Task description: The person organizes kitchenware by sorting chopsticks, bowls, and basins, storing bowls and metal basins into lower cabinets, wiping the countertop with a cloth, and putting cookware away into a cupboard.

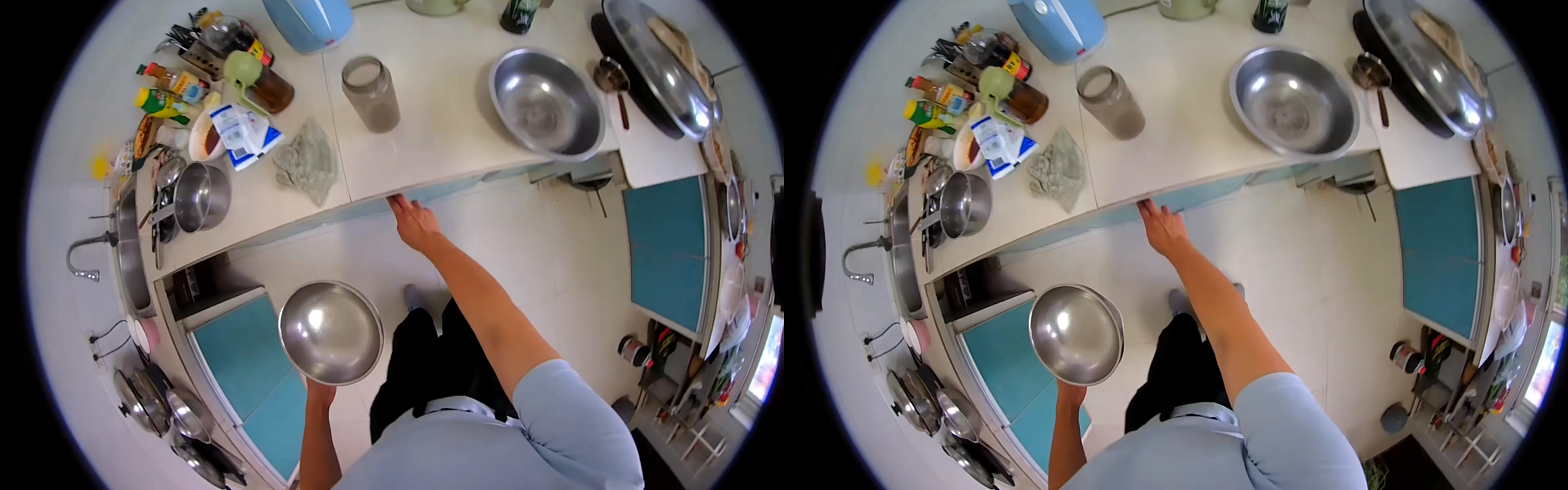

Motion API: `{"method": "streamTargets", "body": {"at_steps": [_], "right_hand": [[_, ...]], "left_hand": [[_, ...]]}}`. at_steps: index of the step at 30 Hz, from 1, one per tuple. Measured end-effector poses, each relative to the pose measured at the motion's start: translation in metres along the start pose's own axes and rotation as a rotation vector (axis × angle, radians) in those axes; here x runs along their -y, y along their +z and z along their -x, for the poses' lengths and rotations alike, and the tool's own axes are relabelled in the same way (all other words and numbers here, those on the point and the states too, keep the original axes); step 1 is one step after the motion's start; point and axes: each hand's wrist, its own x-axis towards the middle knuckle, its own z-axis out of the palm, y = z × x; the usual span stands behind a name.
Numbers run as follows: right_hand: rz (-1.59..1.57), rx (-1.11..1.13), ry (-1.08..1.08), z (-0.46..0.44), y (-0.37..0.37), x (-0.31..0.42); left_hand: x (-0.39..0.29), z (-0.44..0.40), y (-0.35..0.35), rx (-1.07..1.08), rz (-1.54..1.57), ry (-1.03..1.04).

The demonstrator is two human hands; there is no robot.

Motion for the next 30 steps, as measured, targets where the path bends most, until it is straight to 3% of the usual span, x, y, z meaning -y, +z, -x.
{"method": "streamTargets", "body": {"at_steps": [2,3,5,7,10,11,14,16,18,20,24,30], "right_hand": [[0.065,-0.015,0.000,-0.005,0.013,-0.002],[0.027,-0.093,-0.024,-0.005,0.012,-0.002],[-0.015,-0.165,-0.027,-0.004,0.011,-0.006],[0.143,-0.322,-0.154,-0.006,0.009,-0.012],[0.095,-0.283,-0.175,-0.007,0.008,-0.021],[0.113,-0.208,-0.032,-0.009,0.005,-0.014],[0.081,-0.032,0.049,-0.022,0.013,-0.021],[-0.017,-0.053,0.096,0.000,-0.003,-0.018],[-0.122,-0.059,0.156,0.036,-0.001,-0.020],[-0.180,-0.154,0.097,0.080,0.004,-0.037],[-0.173,-0.337,0.225,0.156,0.009,-0.068],[-0.052,-0.355,0.271,0.200,-0.007,-0.110]], "left_hand": [[0.027,-0.021,-0.044,0.025,0.107,0.025],[0.021,-0.017,-0.027,-0.038,0.186,-0.048],[0.031,-0.029,-0.043,-0.023,0.136,-0.070],[0.041,-0.047,-0.050,0.007,0.075,-0.084],[0.055,-0.062,-0.050,0.010,0.053,-0.041],[0.056,-0.062,-0.045,0.008,0.024,-0.042],[0.060,-0.061,-0.022,0.001,-0.060,-0.044],[0.064,-0.069,-0.014,-0.004,-0.099,-0.061],[0.071,-0.080,-0.021,0.069,0.089,-0.075],[0.081,-0.099,-0.017,0.093,0.026,-0.102],[0.102,-0.150,0.041,-0.064,-0.123,-0.138],[0.127,-0.227,0.131,0.309,-0.120,-0.231]]}}
